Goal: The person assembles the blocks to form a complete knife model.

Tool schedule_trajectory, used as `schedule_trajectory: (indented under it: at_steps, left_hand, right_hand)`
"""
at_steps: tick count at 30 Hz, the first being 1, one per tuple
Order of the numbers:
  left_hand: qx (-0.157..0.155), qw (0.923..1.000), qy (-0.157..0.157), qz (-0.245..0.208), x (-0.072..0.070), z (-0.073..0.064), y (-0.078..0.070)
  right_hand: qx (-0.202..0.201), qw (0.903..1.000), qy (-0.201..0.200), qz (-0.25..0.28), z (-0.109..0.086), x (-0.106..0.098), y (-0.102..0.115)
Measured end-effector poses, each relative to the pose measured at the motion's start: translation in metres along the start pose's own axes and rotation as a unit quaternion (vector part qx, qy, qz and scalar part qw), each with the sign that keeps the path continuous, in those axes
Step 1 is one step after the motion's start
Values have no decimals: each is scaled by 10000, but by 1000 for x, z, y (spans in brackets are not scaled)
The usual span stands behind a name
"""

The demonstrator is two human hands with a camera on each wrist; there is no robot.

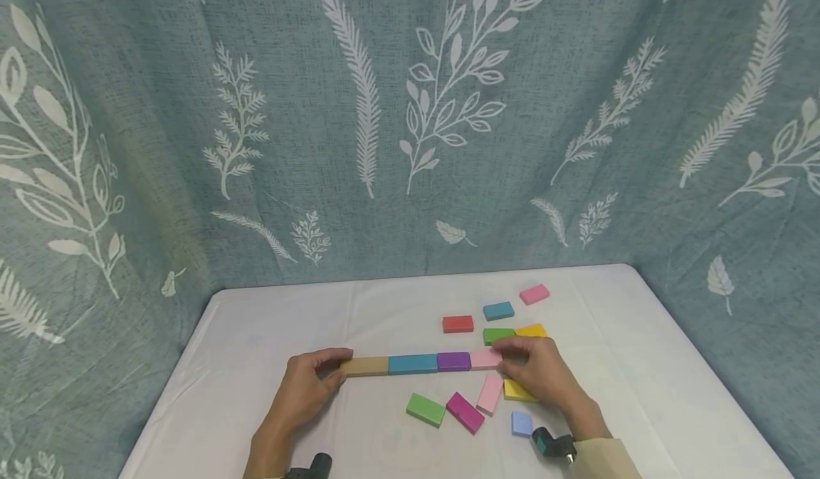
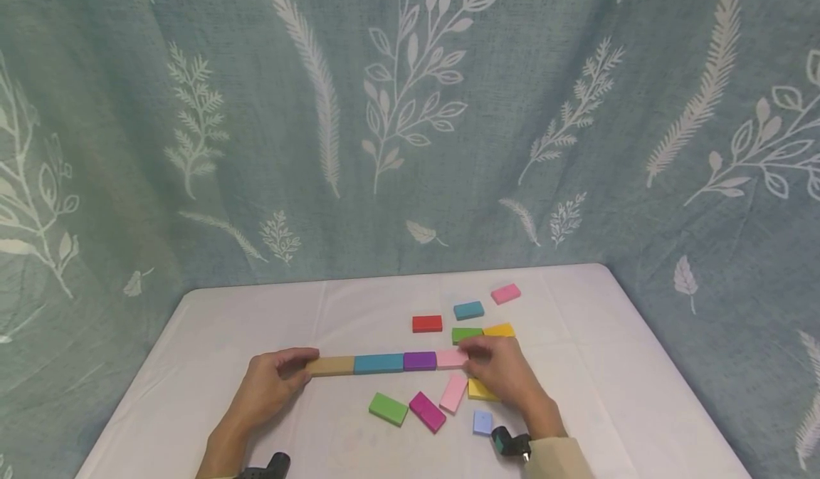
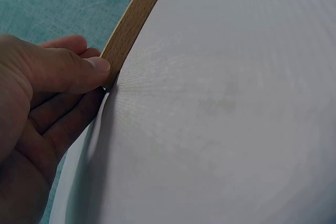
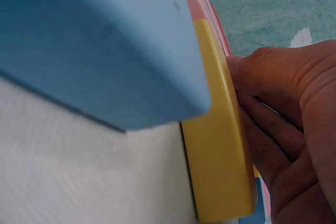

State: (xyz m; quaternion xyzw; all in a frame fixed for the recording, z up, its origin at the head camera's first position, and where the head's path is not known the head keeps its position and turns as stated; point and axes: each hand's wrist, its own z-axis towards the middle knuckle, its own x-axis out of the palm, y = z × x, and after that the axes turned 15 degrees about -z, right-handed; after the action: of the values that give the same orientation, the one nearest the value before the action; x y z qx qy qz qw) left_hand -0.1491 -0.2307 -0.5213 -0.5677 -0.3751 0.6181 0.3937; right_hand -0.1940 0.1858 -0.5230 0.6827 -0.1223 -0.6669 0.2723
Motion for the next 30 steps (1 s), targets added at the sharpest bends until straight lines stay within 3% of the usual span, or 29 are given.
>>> schedule_trajectory:
  at_steps: [30]
  left_hand:
    - [-76,10000,-21,-19,1,0,-1]
  right_hand:
    - [-80,9999,-46,-116,-1,1,0]
